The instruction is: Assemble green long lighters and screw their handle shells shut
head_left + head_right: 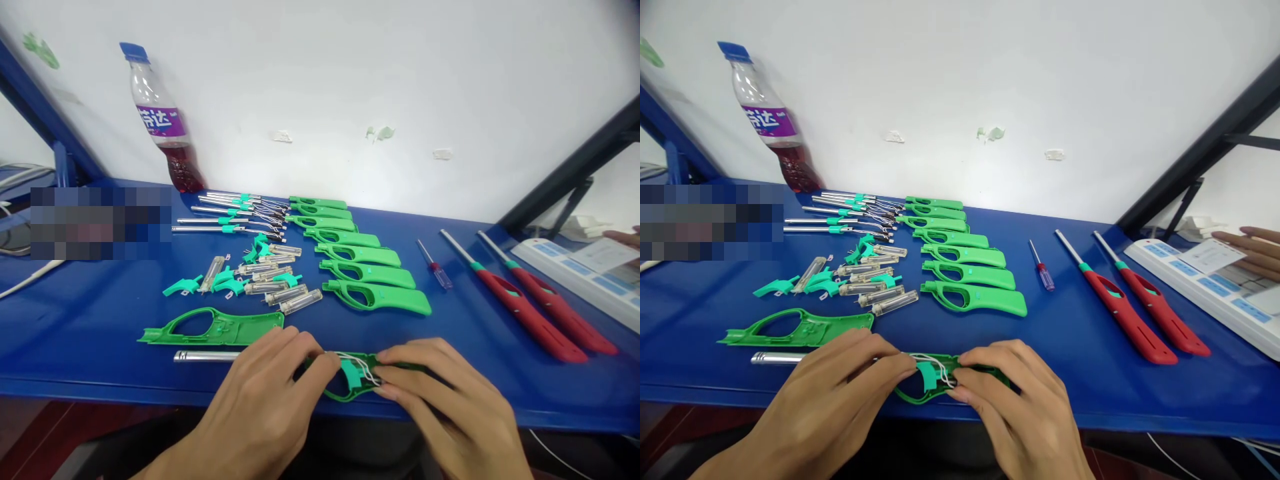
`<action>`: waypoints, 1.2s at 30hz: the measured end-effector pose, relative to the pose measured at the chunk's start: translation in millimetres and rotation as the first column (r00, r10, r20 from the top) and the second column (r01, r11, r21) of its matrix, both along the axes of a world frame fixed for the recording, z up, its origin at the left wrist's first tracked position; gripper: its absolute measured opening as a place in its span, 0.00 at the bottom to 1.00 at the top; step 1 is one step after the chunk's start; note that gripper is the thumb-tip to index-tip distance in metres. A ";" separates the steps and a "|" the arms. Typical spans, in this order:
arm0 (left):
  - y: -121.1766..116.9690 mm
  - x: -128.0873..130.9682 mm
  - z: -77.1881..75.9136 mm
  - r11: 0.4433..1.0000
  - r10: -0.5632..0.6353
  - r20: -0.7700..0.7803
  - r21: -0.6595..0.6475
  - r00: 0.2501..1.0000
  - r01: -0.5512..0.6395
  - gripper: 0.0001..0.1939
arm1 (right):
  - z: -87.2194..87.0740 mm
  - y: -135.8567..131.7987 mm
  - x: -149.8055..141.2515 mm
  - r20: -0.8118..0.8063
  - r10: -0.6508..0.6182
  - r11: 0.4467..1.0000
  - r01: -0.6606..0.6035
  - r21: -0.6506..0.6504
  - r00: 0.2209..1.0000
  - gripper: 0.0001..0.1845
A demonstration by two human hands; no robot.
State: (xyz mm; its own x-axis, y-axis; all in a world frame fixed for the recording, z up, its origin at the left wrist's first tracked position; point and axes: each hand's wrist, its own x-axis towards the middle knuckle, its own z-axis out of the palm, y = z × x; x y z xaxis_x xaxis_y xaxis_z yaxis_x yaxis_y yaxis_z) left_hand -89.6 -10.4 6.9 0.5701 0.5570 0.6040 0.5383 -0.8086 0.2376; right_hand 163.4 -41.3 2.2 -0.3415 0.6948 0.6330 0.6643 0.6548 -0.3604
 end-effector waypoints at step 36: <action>-2.4 -9.7 -8.8 0.998 0.016 -0.068 0.063 0.998 -0.012 0.16 | 0.8 -0.7 -1.9 -0.014 0.005 1.000 -0.006 -0.025 1.000 0.04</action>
State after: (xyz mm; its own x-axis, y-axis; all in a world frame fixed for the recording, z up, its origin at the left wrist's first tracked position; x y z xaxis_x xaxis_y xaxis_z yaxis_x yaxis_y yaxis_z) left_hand -99.3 -12.7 -1.9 0.6034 0.5278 0.5978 0.5630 -0.8129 0.1494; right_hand 161.5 -42.0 3.0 -0.3367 0.7089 0.6198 0.6557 0.6489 -0.3860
